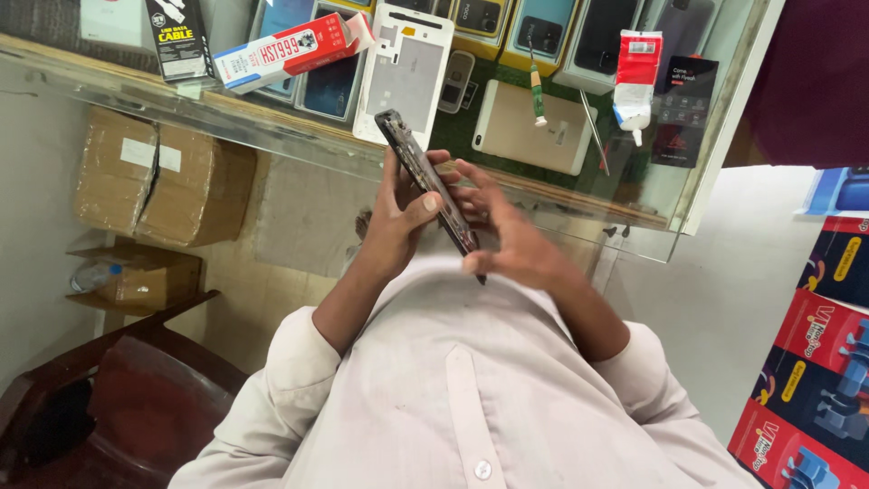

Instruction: The person applies adhesive along the edges of a disassembled smartphone chassis, then uses a metal tool to press and align the frame. The phone remains open with internal components visible throughout.

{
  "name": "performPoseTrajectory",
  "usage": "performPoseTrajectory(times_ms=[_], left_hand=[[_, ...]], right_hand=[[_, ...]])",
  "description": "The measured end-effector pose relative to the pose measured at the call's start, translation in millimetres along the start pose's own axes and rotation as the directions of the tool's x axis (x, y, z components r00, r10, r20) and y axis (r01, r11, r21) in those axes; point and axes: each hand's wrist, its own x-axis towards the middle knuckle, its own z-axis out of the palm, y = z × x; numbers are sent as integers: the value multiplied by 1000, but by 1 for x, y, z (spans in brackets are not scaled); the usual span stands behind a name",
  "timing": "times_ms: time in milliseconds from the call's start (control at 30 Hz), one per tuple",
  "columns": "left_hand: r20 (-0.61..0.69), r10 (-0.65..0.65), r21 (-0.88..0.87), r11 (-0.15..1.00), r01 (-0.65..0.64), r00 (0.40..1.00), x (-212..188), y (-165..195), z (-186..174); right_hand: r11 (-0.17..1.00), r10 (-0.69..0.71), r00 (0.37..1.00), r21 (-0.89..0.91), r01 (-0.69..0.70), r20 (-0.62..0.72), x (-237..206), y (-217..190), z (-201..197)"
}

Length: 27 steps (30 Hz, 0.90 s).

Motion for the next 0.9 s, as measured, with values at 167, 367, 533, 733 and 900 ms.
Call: performPoseTrajectory(times_ms=[167, 367, 533, 733, 900], left_hand=[[-128, -180, -164, 974, 159, 975, -5, 11, 3], [-186, -216, -45, 976, 212, 958, -16, 24, 7], [-141, -204, -7, 979, 205, 969, -22, 32, 9], [-59, -168, 105, 979, 174, 984, -25, 42, 12], [-56, -159, 145, 975, 166, 986, -27, 48, 16]], right_hand=[[904, 94, 762, -265, -335, -641, 18, 3, -57], [364, -348, 675, -758, -542, -650, 17, 17, -89], [357, -312, 618, -692, -628, -722, 25, 22, -87], [663, -244, 536, -542, -516, -808, 24, 20, -97], [971, 34, 601, 169, 169, -799, 8, 5, -92]])
